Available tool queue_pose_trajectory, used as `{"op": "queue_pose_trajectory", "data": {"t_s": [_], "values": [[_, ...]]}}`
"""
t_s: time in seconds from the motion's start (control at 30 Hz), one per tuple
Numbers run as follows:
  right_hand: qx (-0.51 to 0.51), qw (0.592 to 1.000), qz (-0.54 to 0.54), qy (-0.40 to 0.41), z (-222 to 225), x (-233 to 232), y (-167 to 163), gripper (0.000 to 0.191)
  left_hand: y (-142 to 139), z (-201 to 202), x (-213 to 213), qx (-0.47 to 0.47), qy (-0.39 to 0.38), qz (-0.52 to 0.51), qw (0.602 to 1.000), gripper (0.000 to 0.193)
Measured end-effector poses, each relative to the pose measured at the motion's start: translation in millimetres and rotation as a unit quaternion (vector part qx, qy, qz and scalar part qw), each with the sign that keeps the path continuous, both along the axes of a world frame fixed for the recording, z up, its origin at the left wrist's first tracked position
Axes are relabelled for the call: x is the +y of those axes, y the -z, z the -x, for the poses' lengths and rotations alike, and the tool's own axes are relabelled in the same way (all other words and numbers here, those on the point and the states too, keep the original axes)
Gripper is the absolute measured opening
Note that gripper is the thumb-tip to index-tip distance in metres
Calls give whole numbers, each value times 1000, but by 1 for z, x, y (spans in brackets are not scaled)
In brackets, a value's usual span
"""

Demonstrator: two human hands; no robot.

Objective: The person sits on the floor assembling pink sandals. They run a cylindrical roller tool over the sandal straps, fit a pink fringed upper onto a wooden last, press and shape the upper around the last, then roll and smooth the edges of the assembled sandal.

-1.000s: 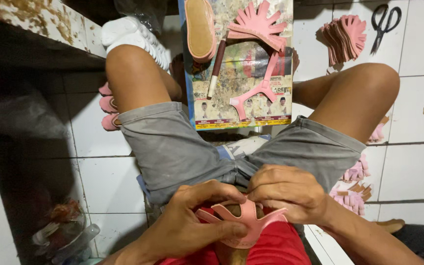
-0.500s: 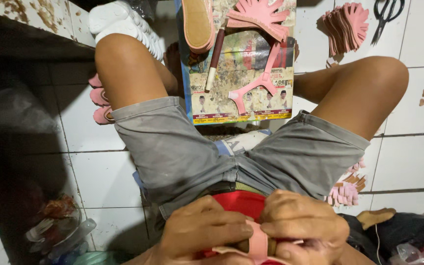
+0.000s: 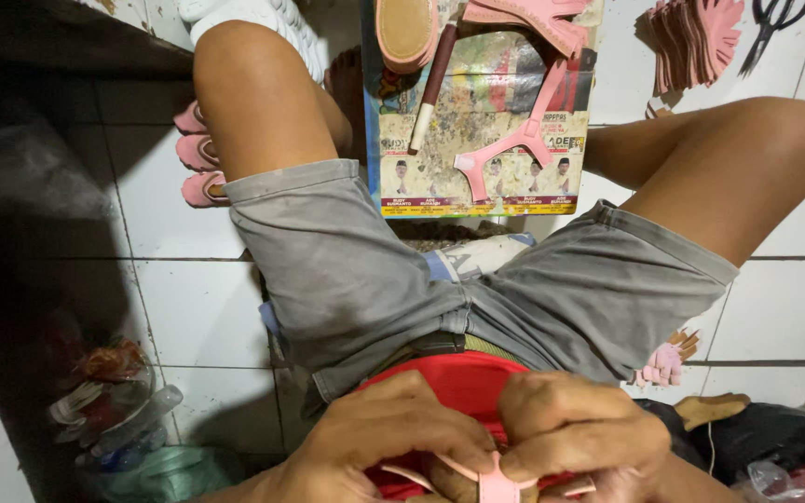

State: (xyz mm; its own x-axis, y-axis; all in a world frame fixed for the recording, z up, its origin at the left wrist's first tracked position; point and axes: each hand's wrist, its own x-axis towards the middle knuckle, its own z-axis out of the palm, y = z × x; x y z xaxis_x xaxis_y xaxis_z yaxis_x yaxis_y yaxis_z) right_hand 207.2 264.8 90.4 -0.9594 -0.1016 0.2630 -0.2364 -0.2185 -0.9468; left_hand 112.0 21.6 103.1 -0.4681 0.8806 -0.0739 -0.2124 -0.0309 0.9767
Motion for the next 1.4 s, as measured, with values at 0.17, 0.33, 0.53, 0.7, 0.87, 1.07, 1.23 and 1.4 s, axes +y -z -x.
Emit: {"op": "queue_pose_trajectory", "data": {"t_s": [0.17, 0.33, 0.53, 0.7, 0.87, 1.07, 1.23, 1.4], "values": [[-100, 991, 12, -89, -11, 5, 13, 15, -1, 8, 5, 7, 42, 37, 998, 23], [-292, 937, 156, -111, -17, 15, 34, 33, -2, 4, 16, -173, 46, 218, 959, 38], [-357, 870, 336, -43, -20, 6, 42, 60, 19, -8, 11, -344, -107, 122, 925, 56], [-421, 887, 188, 2, -15, 2, 40, 34, 39, -23, -7, -372, -166, 127, 904, 56], [-410, 906, 107, -12, -8, 3, 46, 5, 44, -33, -12, -322, -190, 92, 923, 52], [-361, 918, 147, -68, -15, -7, 45, 12, 37, -25, -9, -305, -155, 55, 938, 50], [-373, 836, 367, -165, 0, -15, 49, 57, 23, -12, -6, -166, -53, 90, 981, 45], [-360, 693, 511, -359, 26, -22, 59, 121, 17, -3, 6, -5, 1, -23, 1000, 42]]}}
